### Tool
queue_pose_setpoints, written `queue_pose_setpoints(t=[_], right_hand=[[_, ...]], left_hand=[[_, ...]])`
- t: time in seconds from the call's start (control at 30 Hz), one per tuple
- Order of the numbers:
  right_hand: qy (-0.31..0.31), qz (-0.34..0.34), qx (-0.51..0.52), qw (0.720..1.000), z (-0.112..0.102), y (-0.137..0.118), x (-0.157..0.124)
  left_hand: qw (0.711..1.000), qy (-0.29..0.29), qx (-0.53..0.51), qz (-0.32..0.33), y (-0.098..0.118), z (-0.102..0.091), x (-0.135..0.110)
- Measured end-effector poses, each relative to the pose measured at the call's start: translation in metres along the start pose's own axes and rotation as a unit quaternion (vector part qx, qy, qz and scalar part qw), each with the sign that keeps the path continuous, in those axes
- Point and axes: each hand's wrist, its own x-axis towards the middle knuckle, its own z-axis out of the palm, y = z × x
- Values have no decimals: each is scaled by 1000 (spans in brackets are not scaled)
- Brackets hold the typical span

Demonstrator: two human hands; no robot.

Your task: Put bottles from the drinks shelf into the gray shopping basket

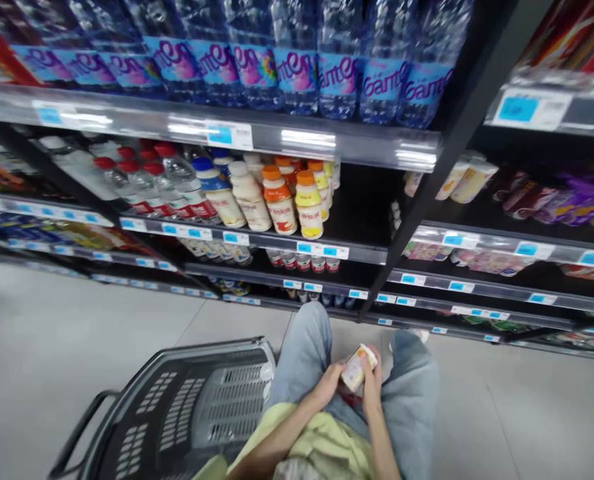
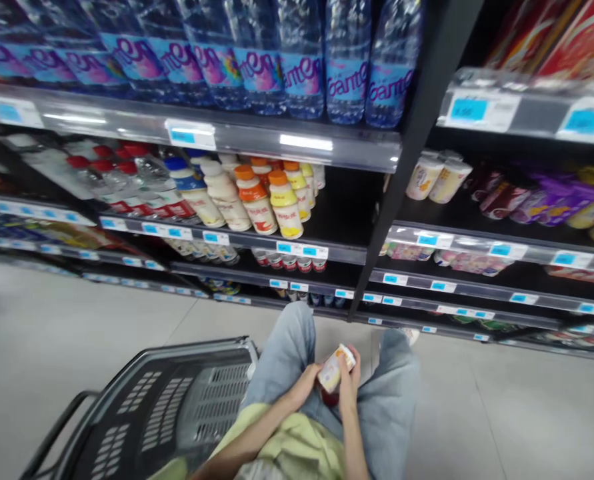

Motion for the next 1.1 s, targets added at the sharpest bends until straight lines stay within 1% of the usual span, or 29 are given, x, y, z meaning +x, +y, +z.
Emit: queue_pose_setpoints(t=[0.07,0.1,0.17,0.27,0.33,0.4,0.47,0.53,0.63,0.77,0.93,1.03,1.1], right_hand=[[-6,-19,-58,998,-5,-4,-3],[-15,-33,-93,995,-7,-6,-4],[-41,-64,-158,985,-11,-6,-6],[-89,-88,-218,968,-14,-5,-10],[-118,-86,-238,960,-15,-3,-10],[-136,-85,-244,956,-17,-1,-10],[-149,-86,-243,955,-19,-1,-9],[-158,-83,-245,953,-21,-1,-9],[-165,-76,-246,952,-21,-3,-11],[-183,-79,-238,951,-19,-9,-16],[-194,-92,-217,952,-16,-12,-19],[-179,-92,-181,963,-13,-11,-19],[-163,-82,-168,969,-12,-11,-17]], left_hand=[[987,-1,129,92,6,1,-8],[977,-1,177,117,8,0,-11],[966,-7,221,133,9,-4,-15],[964,-26,230,132,8,-10,-18],[956,-39,250,146,8,-13,-19],[940,-53,290,174,8,-15,-21],[923,-55,329,194,10,-14,-23],[913,-45,355,194,13,-13,-24],[909,-35,374,181,18,-11,-26],[913,-23,370,169,24,-9,-28],[916,18,360,177,31,-4,-32],[913,31,365,183,40,-5,-36],[913,43,366,176,49,-9,-42]])
